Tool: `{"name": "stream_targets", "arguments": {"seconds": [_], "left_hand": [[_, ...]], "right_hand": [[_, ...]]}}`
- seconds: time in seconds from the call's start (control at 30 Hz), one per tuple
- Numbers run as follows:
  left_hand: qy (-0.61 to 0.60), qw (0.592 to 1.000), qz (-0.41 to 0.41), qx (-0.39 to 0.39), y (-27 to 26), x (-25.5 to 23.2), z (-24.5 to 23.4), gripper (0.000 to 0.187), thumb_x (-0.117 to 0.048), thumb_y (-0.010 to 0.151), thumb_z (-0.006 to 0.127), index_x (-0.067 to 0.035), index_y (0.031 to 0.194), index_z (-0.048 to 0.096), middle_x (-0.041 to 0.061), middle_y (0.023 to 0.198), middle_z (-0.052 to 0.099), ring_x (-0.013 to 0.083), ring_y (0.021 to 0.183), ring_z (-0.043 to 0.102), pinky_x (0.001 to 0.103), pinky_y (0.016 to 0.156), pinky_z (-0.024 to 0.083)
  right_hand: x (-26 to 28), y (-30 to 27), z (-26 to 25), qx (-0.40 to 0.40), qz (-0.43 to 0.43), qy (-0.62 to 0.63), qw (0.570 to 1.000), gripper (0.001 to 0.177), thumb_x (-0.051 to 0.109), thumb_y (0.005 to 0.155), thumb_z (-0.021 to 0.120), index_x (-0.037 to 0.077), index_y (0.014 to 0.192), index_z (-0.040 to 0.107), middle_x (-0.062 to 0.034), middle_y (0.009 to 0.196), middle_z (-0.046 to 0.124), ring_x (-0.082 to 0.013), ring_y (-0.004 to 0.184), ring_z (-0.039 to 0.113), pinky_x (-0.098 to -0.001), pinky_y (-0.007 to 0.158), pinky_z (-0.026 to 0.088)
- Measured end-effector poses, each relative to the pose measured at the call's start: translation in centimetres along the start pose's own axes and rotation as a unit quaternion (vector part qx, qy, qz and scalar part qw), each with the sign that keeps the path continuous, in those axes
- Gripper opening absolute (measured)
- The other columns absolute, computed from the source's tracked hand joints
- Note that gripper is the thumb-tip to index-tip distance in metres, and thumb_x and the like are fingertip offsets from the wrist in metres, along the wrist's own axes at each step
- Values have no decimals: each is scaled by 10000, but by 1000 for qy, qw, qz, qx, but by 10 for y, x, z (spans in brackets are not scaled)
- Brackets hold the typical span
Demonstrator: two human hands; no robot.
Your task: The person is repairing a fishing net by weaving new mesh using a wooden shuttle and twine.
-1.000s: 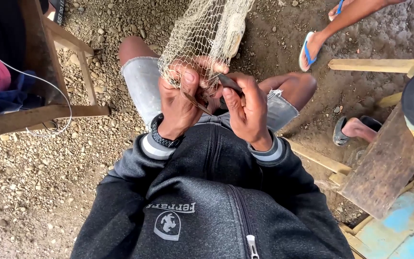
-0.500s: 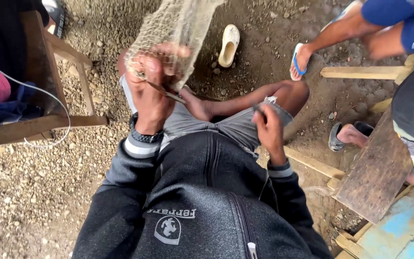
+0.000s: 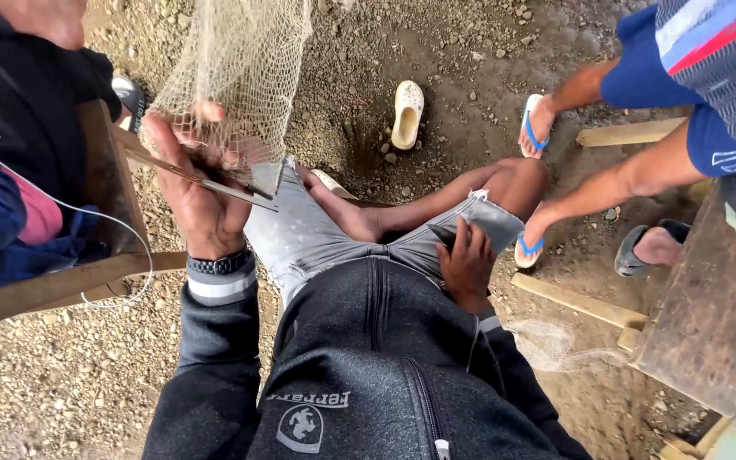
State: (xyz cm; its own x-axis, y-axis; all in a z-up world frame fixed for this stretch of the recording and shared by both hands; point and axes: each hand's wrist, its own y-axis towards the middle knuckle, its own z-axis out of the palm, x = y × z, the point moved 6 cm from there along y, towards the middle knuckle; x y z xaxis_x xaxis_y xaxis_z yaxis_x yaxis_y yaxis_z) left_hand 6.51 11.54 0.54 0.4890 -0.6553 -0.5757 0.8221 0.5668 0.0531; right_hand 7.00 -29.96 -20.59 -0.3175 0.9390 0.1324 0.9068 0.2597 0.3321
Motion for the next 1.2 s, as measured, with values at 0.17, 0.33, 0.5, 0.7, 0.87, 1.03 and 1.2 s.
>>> {"name": "stream_targets", "arguments": {"seconds": [0.17,0.33,0.5,0.7,0.87,1.03,1.2], "left_hand": [[11,988,24,-154,-9,-8,26,821,-415,857,728,30,1449,374,314,974,713,224,552,749,185,495,640],[21,986,24,-162,-11,-8,26,916,-419,844,740,27,1517,309,311,1093,631,204,555,745,191,529,665],[60,989,0,-132,6,11,-40,737,-495,898,665,35,1365,456,289,976,680,192,498,720,225,438,649],[50,998,40,-29,-33,50,56,372,-464,985,589,-96,1038,605,166,933,727,168,504,684,286,441,621],[113,984,92,102,-67,118,67,200,-266,1068,552,-100,986,626,72,926,683,128,774,676,301,732,669],[187,962,126,154,-62,114,85,288,-194,1079,531,-17,918,693,119,763,678,146,644,592,324,654,589],[230,944,164,173,-64,114,86,225,-125,1053,554,-25,913,700,109,711,647,162,606,523,331,650,532]], "right_hand": [[-6,0,4,62,19,9,998,802,547,875,689,65,1492,514,-165,1282,543,-387,1166,582,-535,826,522],[1,10,-9,106,11,2,994,803,492,822,765,60,1463,548,-152,1246,560,-387,1179,581,-534,816,527],[8,19,-26,120,18,60,991,735,455,922,726,27,1483,518,-182,1254,518,-410,1178,553,-539,852,499],[95,85,-113,121,-69,381,914,561,433,938,710,146,1412,628,-89,1208,641,-367,1186,637,-477,972,507],[149,107,-151,53,-122,495,859,585,448,916,762,101,1353,587,-100,1009,655,-282,951,664,-475,870,520],[138,107,-171,-7,-125,442,888,291,255,1040,630,100,1287,638,-103,1011,712,-322,930,716,-441,832,561],[145,114,-156,-37,-161,426,889,193,223,1005,690,128,1172,711,-43,1049,722,-276,890,740,-384,725,589]]}}
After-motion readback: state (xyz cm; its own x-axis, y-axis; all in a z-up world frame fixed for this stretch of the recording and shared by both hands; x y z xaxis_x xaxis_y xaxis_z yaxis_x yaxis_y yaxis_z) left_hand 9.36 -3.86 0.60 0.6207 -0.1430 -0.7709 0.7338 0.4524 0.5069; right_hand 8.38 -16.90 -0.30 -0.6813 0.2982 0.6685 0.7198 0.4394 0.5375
